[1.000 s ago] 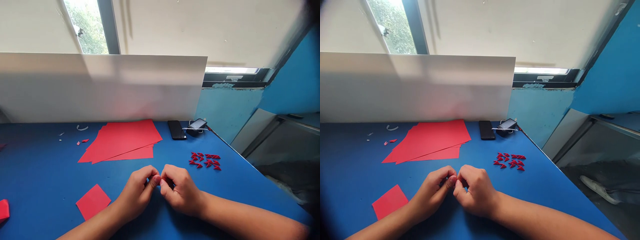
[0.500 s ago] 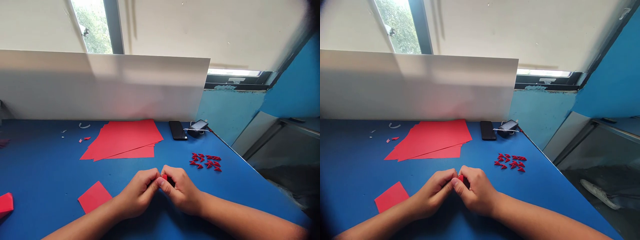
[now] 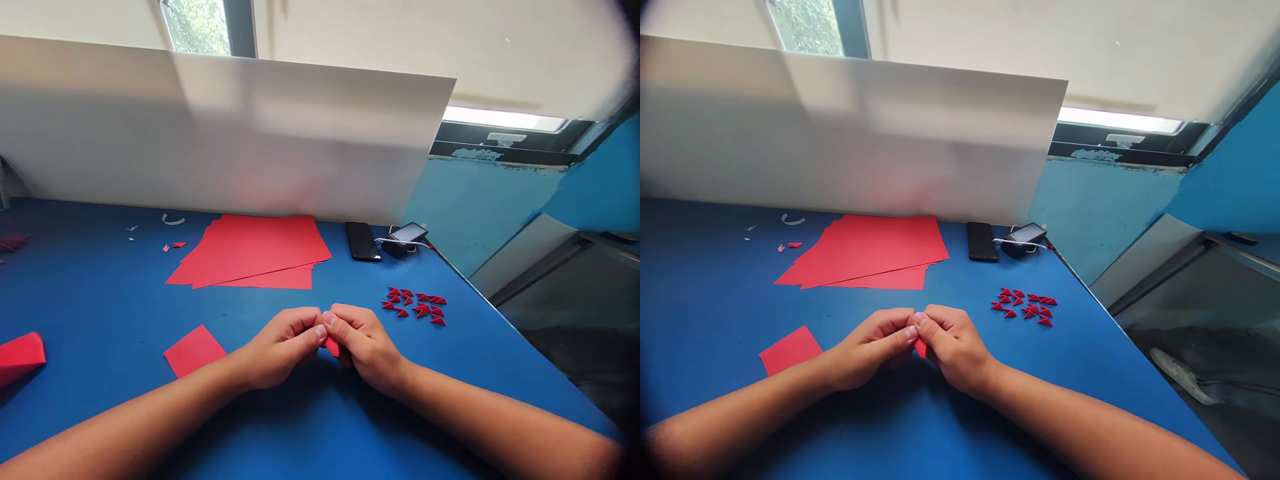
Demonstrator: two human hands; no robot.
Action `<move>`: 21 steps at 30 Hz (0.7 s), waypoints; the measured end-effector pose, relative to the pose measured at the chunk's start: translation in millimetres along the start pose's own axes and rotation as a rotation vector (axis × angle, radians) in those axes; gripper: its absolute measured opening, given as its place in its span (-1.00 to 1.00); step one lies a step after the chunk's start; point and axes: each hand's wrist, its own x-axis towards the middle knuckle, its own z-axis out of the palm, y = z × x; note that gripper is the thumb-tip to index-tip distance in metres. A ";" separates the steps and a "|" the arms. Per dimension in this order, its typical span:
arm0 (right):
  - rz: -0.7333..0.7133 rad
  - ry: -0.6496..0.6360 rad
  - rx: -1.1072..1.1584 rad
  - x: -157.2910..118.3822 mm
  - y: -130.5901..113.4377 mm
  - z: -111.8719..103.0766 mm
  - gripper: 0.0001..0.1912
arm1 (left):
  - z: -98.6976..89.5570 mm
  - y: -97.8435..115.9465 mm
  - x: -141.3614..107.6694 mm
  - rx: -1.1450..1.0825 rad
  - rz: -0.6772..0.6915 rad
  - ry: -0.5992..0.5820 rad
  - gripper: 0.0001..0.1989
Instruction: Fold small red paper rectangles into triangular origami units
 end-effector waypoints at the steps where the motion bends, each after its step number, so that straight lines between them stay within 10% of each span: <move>1: 0.001 0.000 0.008 0.3 1.0 -0.4 -0.54 | 0.1 -1.1 0.2 0.012 0.004 0.015 -0.68; 10: 0.035 -0.079 -0.104 2.4 7.9 -2.6 -0.64 | 2.7 -6.4 5.4 0.202 0.093 0.317 -0.70; 21: 0.019 -0.006 -0.065 -0.1 8.6 -2.5 -0.63 | 1.3 -3.2 4.9 0.043 0.051 0.230 -0.73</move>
